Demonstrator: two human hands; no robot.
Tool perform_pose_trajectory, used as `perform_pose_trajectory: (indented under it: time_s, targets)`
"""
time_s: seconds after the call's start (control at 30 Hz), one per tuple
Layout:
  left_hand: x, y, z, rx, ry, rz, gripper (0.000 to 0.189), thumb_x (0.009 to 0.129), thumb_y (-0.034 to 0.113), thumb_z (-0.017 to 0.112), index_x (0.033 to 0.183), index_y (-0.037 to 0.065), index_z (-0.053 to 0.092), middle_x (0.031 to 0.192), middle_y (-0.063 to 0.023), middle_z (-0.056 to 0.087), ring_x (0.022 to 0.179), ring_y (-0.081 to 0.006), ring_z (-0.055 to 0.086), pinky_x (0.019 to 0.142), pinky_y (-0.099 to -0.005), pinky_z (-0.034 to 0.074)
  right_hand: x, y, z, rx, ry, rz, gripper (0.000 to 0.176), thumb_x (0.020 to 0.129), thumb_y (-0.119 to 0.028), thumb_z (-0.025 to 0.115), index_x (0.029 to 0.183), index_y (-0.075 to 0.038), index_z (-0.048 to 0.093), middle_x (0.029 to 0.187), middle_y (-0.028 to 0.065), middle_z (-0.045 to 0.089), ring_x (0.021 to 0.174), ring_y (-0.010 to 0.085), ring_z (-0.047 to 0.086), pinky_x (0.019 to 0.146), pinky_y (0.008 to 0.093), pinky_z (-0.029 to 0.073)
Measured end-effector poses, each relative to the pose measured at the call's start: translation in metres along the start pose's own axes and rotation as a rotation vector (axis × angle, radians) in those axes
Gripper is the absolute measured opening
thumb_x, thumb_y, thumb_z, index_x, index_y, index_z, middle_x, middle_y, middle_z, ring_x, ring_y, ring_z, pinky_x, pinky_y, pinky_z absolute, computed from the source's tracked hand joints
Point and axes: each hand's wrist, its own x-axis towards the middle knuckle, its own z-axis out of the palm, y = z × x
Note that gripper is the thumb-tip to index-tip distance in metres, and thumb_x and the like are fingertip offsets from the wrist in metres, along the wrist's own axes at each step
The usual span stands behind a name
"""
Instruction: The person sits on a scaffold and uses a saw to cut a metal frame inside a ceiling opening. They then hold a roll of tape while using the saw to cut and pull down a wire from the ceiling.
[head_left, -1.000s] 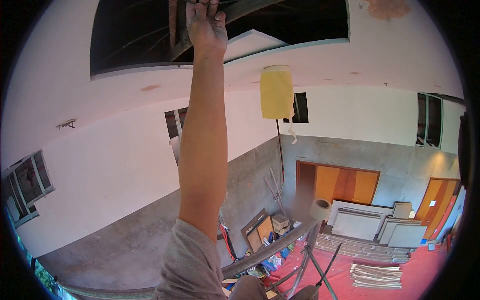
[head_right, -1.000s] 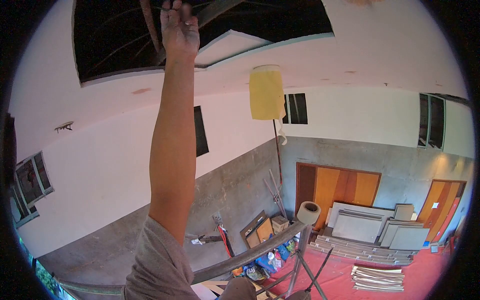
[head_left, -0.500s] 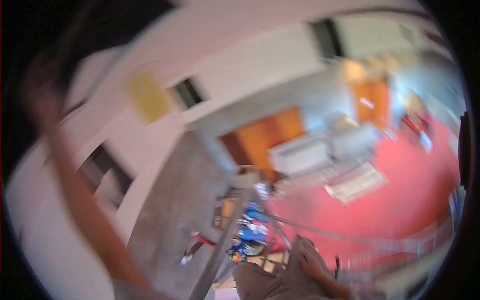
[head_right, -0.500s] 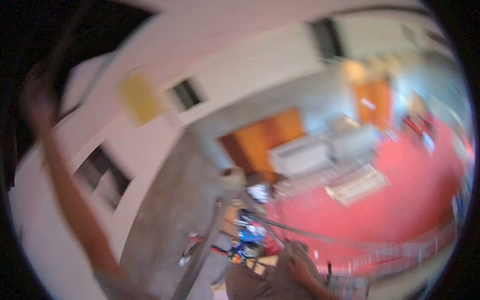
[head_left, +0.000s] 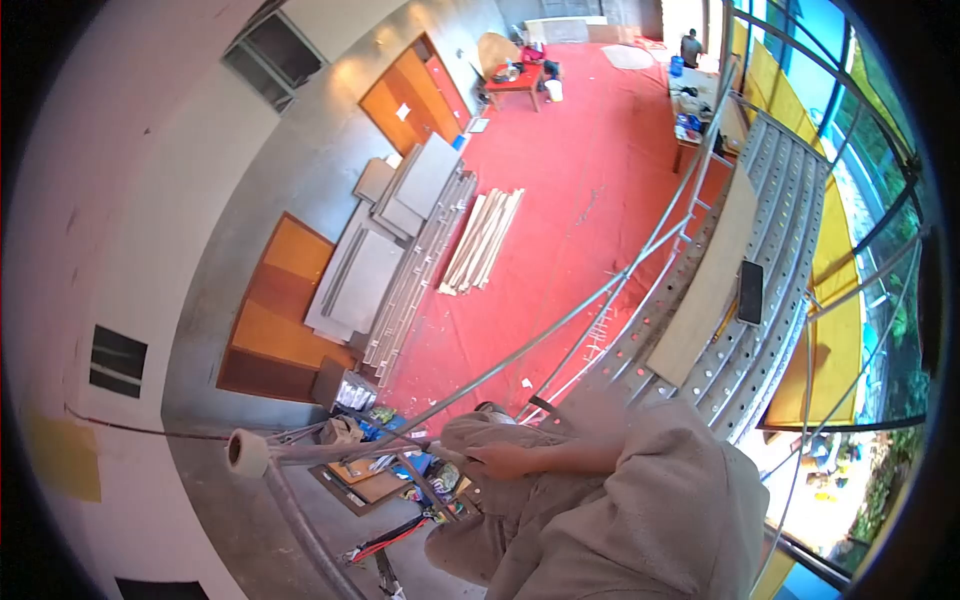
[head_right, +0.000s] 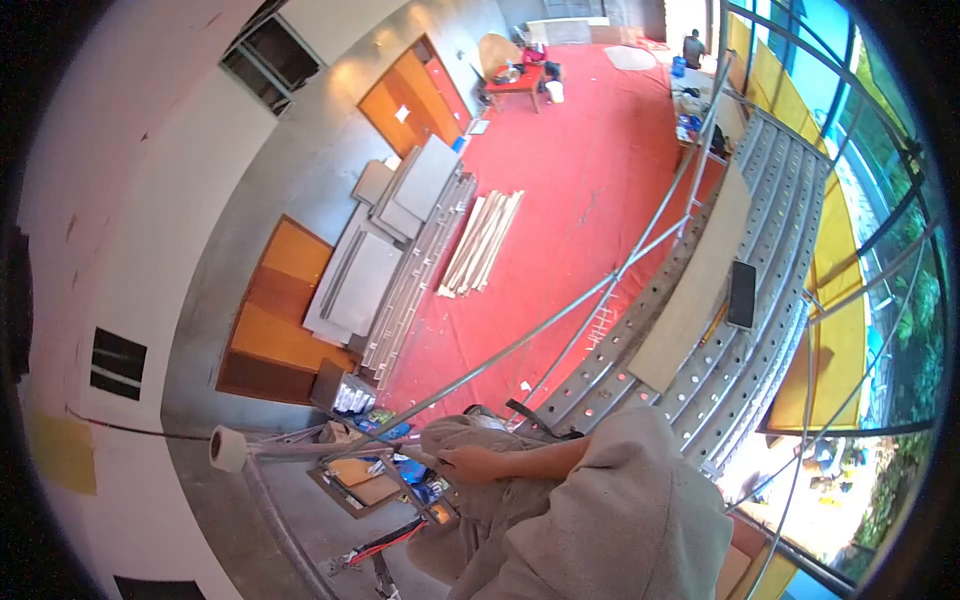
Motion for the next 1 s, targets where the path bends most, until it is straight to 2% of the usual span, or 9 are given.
perform_pose_trajectory:
  time_s: [0.1,0.3,0.4,0.5,0.6,0.7,0.8,1.0]
  targets:
    - [-0.012,-0.001,0.013,0.024,-0.039,0.001,0.03,0.093,0.02,0.059,0.117,0.001,0.057,0.115,-0.017,0.057,0.103,-0.0257,0.054,0.083,-0.038,0.044,-0.002,-0.002,-0.003,-0.003,-0.004,0.02,0.037,0.095,-0.03,0.051,0.12,-0.003,0.054,0.094,0.0276,0.063,0.089,0.0467,0.059,0.077,0.0543,0.044]
    - [-0.029,-0.006,0.022,0.068,-0.083,0.014,0.032,0.093,0.021,0.06,0.118,0.001,0.056,0.118,-0.0183,0.055,0.106,-0.028,0.052,0.086,-0.0405,0.043,0.001,0.008,0.003,0.009,0.004,0.008,0.031,0.094,-0.027,0.053,0.115,-0.003,0.054,0.09,0.0256,0.062,0.086,0.0453,0.059,0.076,0.0546,0.044]
    - [-0.035,-0.01,0.023,0.076,-0.101,0.019,0.033,0.093,0.021,0.06,0.119,0.001,0.055,0.119,-0.0189,0.054,0.108,-0.0291,0.051,0.087,-0.0417,0.042,0.002,0.011,0.004,-0.01,0.028,-0.046,0.036,0.096,-0.034,0.05,0.116,-0.004,0.055,0.089,0.0263,0.064,0.083,0.0459,0.061,0.075,0.0562,0.045]
    - [-0.041,-0.012,0.024,0.076,-0.116,0.027,0.034,0.093,0.022,0.06,0.12,0.001,0.055,0.121,-0.0195,0.053,0.109,-0.0303,0.05,0.089,-0.0429,0.041,0.003,0.009,0.005,-0.029,-0.02,-0.006,0.03,0.094,-0.026,0.053,0.115,-0.005,0.054,0.089,0.0239,0.063,0.086,0.0435,0.061,0.075,0.0541,0.045]
    - [-0.044,-0.013,0.024,0.085,-0.125,0.038,0.035,0.093,0.022,0.061,0.121,0.001,0.054,0.122,-0.0201,0.052,0.111,-0.0314,0.05,0.09,-0.0441,0.04,0.003,0.006,0.006,-0.041,-0.046,0.027,0.03,0.094,-0.026,0.053,0.115,-0.005,0.055,0.09,0.0233,0.064,0.087,0.0432,0.061,0.075,0.0541,0.045]
    - [-0.048,-0.015,0.023,0.117,-0.125,0.051,0.037,0.093,0.022,0.061,0.122,0.001,0.054,0.124,-0.0208,0.051,0.112,-0.0325,0.049,0.092,-0.0454,0.039,0.001,0.004,0.007,-0.004,0.008,0.023,0.033,0.095,-0.033,0.051,0.111,-0.005,0.059,0.089,0.0249,0.065,0.083,0.0448,0.062,0.075,0.0547,0.046]
    - [-0.05,-0.016,0.022,0.161,-0.118,0.066,0.038,0.093,0.023,0.061,0.123,0.002,0.053,0.125,-0.0214,0.05,0.114,-0.0337,0.048,0.093,-0.0466,0.038,0.0,0.004,0.005,-0.033,-0.003,-0.014,0.03,0.094,-0.026,0.054,0.115,-0.005,0.055,0.093,0.0236,0.064,0.087,0.0435,0.061,0.075,0.0539,0.046]
    - [-0.057,-0.019,0.019,0.224,-0.113,0.092,0.04,0.093,0.023,0.062,0.125,0.002,0.052,0.128,-0.0226,0.048,0.117,-0.0359,0.046,0.096,-0.049,0.036,0.0,0.005,0.006,-0.061,-0.049,-0.009,0.029,0.094,-0.027,0.053,0.114,-0.006,0.055,0.092,0.0237,0.064,0.088,0.0436,0.061,0.075,0.0535,0.046]
